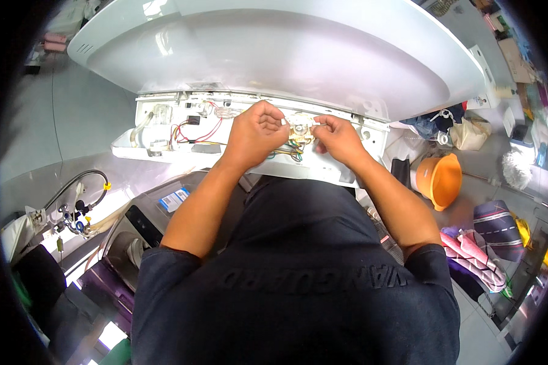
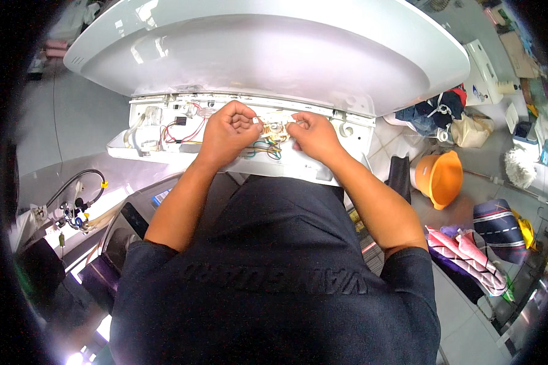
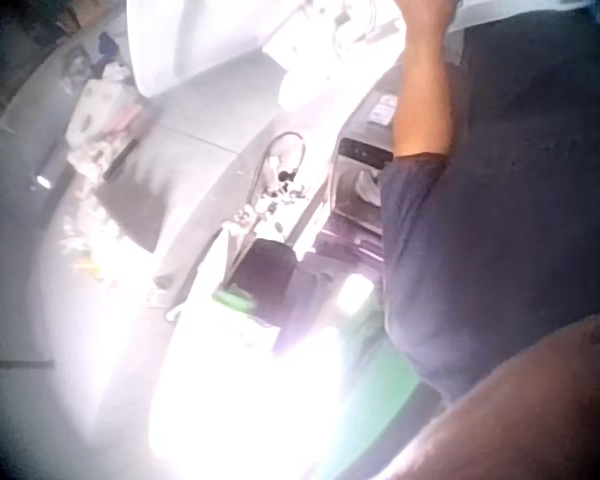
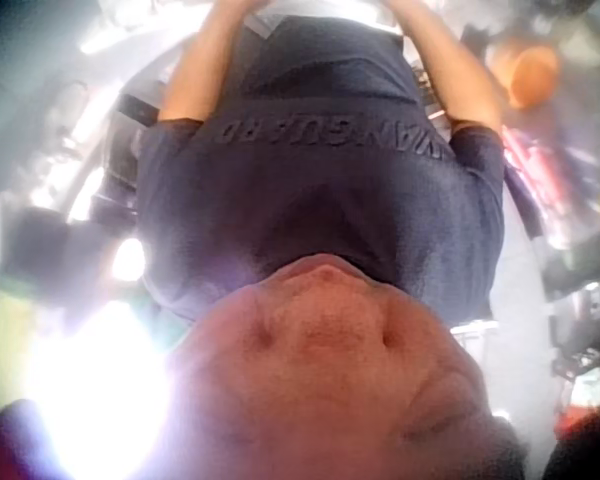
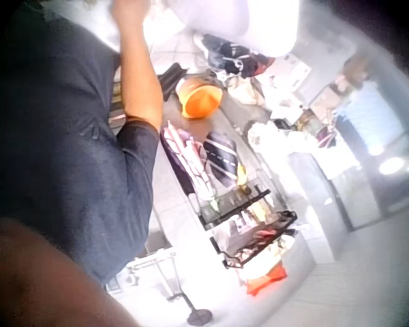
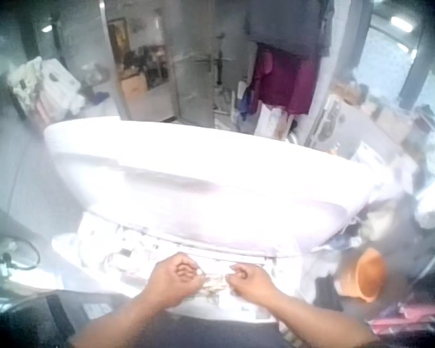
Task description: The person works on the internal wiring of a white appliance, likely a washing machine, with the lid open. They use both hands to manipulate a small white component and its attached wires, repeatedly adjusting and connecting them within the machine's housing.
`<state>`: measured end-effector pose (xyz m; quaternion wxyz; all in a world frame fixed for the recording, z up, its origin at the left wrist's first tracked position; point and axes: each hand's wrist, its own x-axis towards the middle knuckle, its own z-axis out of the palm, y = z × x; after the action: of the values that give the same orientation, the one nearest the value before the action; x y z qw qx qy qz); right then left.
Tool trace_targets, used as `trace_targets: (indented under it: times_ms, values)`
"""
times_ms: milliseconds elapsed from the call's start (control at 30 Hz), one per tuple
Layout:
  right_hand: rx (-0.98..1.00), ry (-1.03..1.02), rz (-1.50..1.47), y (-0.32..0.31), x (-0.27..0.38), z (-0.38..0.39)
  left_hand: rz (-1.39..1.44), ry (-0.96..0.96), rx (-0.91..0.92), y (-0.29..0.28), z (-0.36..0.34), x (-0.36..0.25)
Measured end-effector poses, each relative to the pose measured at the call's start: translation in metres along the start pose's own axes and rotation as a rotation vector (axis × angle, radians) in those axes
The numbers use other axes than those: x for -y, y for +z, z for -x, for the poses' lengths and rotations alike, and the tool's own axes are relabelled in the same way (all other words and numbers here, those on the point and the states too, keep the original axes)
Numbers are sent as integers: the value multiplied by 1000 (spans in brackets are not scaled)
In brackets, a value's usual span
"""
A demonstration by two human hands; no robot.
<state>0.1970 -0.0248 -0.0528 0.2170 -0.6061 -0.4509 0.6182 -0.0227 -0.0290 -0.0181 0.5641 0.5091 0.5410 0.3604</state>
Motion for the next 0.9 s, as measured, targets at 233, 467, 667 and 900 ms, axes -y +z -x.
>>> trace_targets:
  times_ms: [233, 467, 667, 900]
  values:
    - [5, -10, -29, -1, -3, -1, -81, 64, 24, -2, 0, 6]
    - [8, -7, -31, -1, 1, 2, -110, 63, 83, -6, 1, 5]
    - [28, -1, -64, -1, -2, 1, 53, -37, 159, -13, -4, 9]
    - [21, -17, -57, -1, 0, 3, 160, -95, 161, -15, -6, 7]
